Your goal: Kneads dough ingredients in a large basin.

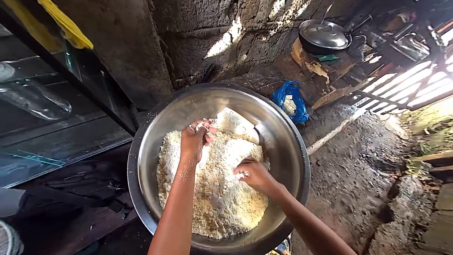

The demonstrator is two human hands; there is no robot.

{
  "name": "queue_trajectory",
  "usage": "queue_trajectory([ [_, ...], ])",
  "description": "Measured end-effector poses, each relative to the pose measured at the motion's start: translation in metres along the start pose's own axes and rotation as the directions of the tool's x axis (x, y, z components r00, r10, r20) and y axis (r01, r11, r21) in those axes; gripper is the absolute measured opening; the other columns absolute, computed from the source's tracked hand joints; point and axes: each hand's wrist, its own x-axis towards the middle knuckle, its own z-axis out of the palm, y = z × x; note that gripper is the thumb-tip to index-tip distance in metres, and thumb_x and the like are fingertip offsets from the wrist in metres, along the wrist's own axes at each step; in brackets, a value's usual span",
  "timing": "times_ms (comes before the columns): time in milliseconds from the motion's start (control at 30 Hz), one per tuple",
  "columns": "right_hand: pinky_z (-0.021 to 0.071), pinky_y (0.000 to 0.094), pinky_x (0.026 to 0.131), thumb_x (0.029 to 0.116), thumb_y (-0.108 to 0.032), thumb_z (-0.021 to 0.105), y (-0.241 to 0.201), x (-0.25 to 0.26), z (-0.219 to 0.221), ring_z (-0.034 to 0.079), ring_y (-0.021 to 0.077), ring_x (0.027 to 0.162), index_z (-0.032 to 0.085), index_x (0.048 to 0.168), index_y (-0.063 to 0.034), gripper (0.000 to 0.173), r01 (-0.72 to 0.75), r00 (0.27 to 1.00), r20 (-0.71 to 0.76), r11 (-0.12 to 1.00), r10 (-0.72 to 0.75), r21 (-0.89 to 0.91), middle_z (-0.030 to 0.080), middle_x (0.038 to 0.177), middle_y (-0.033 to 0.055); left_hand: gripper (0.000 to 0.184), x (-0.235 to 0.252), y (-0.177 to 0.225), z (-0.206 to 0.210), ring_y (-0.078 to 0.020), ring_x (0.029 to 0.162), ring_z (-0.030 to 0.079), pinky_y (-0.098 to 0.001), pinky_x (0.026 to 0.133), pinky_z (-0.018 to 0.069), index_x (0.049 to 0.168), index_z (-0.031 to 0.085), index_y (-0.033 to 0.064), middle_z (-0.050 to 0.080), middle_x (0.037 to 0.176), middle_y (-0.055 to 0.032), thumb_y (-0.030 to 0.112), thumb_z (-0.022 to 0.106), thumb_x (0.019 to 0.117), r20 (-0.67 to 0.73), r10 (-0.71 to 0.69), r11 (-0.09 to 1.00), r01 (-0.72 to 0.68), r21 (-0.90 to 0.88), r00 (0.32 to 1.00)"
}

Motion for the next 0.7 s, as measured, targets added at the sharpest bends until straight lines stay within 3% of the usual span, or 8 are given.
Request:
queue_trajectory([
  [100,0.0454,0.0493,0.103,0.0941,-0.021,0.069,0.005,0.005,0.027,0.057,0.0314,0.121,0.079,0.106,-0.0191,0.016,0.114,0.988,-0.085,0.986,-0.126,-0.125,0.068,0.117,0.0086,0.029,0.005,-0.004,0.0,-0.0015,0.041,0.04,-0.015,0.04,0.0344,0.107,0.065,0.0042,0.053,0.059,0.0029,0.024,0.045,0.1104,-0.054,0.022,1.0,-0.023,-0.014,0.998],
  [167,0.0487,0.0483,0.098,0.097,-0.024,0.065,0.005,0.007,0.037,0.06,0.0313,0.116,0.078,0.099,-0.0146,0.016,0.117,0.974,-0.17,0.976,-0.148,-0.182,0.068,0.114,0.0094,0.021,0.005,-0.006,-0.002,-0.004,0.056,0.051,-0.0184,0.052,0.0441,0.113,0.064,0.0054,0.061,0.078,0.0004,0.018,0.047,0.1092,-0.085,0.037,0.994,-0.028,0.102,0.996],
  [233,0.0478,0.0476,0.098,0.0973,-0.026,0.065,0.004,0.008,0.036,0.061,0.03,0.114,0.076,0.095,-0.0099,0.019,0.103,0.967,-0.224,0.991,-0.119,-0.08,0.069,0.11,0.0093,0.027,0.008,-0.006,-0.007,-0.0137,0.089,0.067,-0.0306,0.081,0.0575,0.128,0.057,0.0,0.065,0.11,-0.0095,-0.005,0.049,0.1025,-0.016,0.035,0.991,-0.033,0.132,0.999],
  [300,0.0487,0.0427,0.097,0.0992,-0.029,0.065,0.001,0.003,0.026,0.062,0.0264,0.107,0.072,0.097,-0.0055,0.024,0.041,0.978,-0.209,0.997,-0.025,0.072,0.069,0.105,0.0104,0.029,0.01,-0.009,-0.007,-0.0174,0.098,0.073,-0.0339,0.09,0.0593,0.129,0.055,-0.0035,0.07,0.118,-0.014,-0.01,0.047,0.1016,0.002,0.038,0.996,-0.038,0.079,0.999],
  [433,0.0546,0.0438,0.076,0.0992,-0.014,0.058,-0.016,-0.016,-0.005,0.068,0.0261,0.082,0.066,0.104,-0.0014,0.016,-0.152,0.985,-0.066,0.983,0.159,0.101,0.068,0.091,0.0142,0.024,0.011,-0.011,-0.002,-0.0195,0.088,0.075,-0.0342,0.082,0.0622,0.125,0.06,-0.0037,0.074,0.109,-0.0137,0.0,0.045,0.1065,-0.012,0.033,0.999,-0.033,0.035,0.999],
  [567,0.0564,0.0381,0.084,0.0936,-0.011,0.068,-0.022,-0.036,-0.016,0.07,0.0208,0.089,0.073,0.104,-0.0045,0.014,-0.109,0.988,-0.097,0.987,0.121,0.118,0.073,0.095,0.0095,0.032,0.013,-0.021,0.003,-0.0164,0.075,0.074,-0.0347,0.079,0.0617,0.12,0.064,-0.0018,0.075,0.087,-0.011,0.021,0.044,0.1106,-0.004,0.071,0.97,-0.069,0.232,0.997],
  [633,0.0538,0.0389,0.089,0.0903,-0.015,0.074,-0.012,-0.04,-0.016,0.068,0.0216,0.095,0.076,0.094,-0.0055,0.01,-0.096,0.989,-0.098,0.984,0.111,0.15,0.073,0.095,0.0086,0.036,0.013,-0.026,0.004,-0.0196,0.098,0.073,-0.043,0.095,0.0557,0.126,0.063,0.0015,0.076,0.105,-0.0103,0.028,0.043,0.1111,0.124,0.076,0.859,-0.129,0.496,0.989],
  [700,0.0496,0.0379,0.096,0.0855,-0.022,0.081,-0.002,-0.044,-0.019,0.063,0.0198,0.107,0.079,0.088,-0.0098,0.013,-0.055,0.994,-0.081,0.97,0.076,0.236,0.073,0.104,0.0056,0.041,0.011,-0.028,0.009,-0.03,0.125,0.061,-0.0546,0.11,0.0449,0.134,0.061,0.0024,0.066,0.13,-0.016,0.032,0.049,0.1085,0.276,-0.051,0.677,-0.17,0.716,0.96],
])
